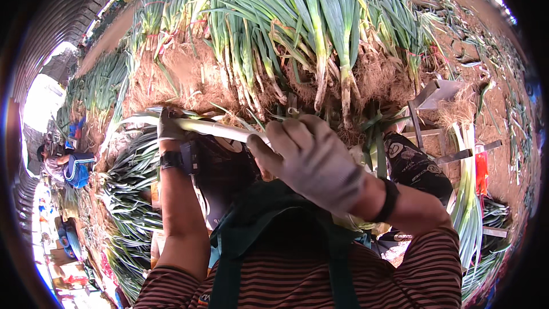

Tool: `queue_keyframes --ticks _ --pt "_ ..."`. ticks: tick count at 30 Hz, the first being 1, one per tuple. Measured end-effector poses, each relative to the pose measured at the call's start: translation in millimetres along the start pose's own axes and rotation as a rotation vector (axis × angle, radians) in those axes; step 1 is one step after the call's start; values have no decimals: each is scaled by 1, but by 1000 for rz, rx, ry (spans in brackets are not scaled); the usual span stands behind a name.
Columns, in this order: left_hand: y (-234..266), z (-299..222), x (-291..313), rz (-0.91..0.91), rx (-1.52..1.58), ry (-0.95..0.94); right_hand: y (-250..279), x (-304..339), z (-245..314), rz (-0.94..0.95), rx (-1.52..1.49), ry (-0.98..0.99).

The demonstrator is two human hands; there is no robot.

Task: The person processes leeks by hand, picking up each leek, peeling away the outer layers, and wiping the white stalks. After cleaning each stalk, they set it down and repeat the process with another leek from the pile.

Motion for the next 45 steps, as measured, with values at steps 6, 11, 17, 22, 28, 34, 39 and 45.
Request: queue_keyframes --ticks 6,11,17,22,28,34,39,45 --pt "-87 23 28 -2 128 233 -31 32 -35 77 -176 -45" --pt "-97 9 48 -19 119 119 44 54 -81 -506 -780 -661" --pt "-74 -13 62 -132 57 -234 71 54 -100 -263 -439 -667" --pt "-89 -65 139 -260 -716 -818 48 15 -65 -117 -397 -492" --pt "-90 -69 158 26 50 -337 -60 -28 -64 73 -368 -463" --pt "-75 -73 173 71 51 -377 -141 -26 -68 253 -415 -438" --pt "-69 -62 166 61 98 -332 -151 -26 -75 375 -470 -505" --pt "-43 -52 163 7 94 -290 -106 19 -114 -97 -1299 -1136"
Point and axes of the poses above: each hand's wrist, its own x-axis away from the middle knuckle, its own y-axis out of the back of the hand, z = x × y, the point moved 8 cm from there along -x, towards the middle knuckle, and after that the axes turned 13 degrees about -x, right-handed, at the moved point
